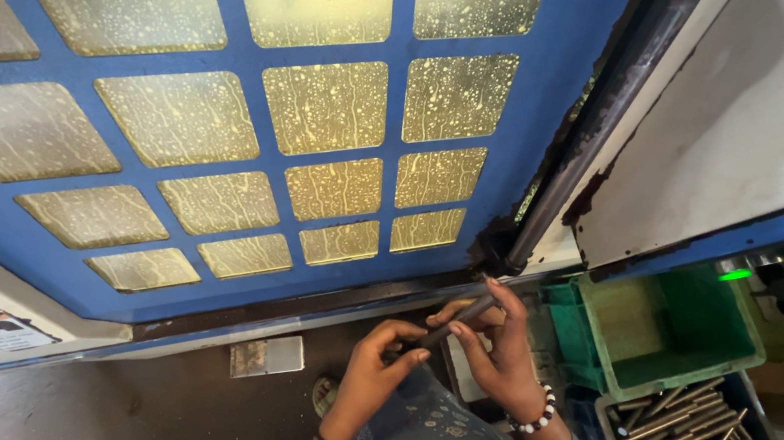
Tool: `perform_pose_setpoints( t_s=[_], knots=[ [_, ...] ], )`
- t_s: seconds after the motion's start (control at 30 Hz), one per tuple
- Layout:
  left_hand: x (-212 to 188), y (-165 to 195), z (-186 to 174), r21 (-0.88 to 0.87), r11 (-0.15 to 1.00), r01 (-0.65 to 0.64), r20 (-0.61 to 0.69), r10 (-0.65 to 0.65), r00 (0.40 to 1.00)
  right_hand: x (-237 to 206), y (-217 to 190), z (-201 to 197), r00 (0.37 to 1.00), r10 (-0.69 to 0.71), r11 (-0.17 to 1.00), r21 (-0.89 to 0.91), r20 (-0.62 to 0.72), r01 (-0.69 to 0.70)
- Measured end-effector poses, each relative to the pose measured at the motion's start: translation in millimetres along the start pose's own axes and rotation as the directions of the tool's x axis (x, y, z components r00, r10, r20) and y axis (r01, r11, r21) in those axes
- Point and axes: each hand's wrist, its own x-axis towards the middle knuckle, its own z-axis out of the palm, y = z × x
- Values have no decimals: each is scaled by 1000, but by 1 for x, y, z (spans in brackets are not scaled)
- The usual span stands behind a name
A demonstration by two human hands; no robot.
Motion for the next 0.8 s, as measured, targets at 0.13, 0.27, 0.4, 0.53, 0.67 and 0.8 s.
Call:
perform_pose_setpoints(
  t_s=[0.13,0.27,0.4,0.53,0.67,0.8],
  knots=[
    [1,5,-3,78,989,-123,68,118,991,0,3,-1,999,48,999,2,-3,-48],
    [1,1,-1,74,986,-152,93,145,985,-2,6,-3,997,71,997,0,15,-71],
    [3,-1,0,66,982,-178,74,173,982,-3,9,-5,997,63,998,10,39,-63],
    [1,3,1,108,963,-247,57,242,968,-3,13,-5,996,74,997,19,51,-75],
    [-2,12,3,156,955,-250,41,247,968,-3,17,-7,993,65,998,13,96,-67],
    [-1,18,3,187,955,-230,31,228,973,-4,19,-6,991,95,995,-27,94,-93]
  ],
)
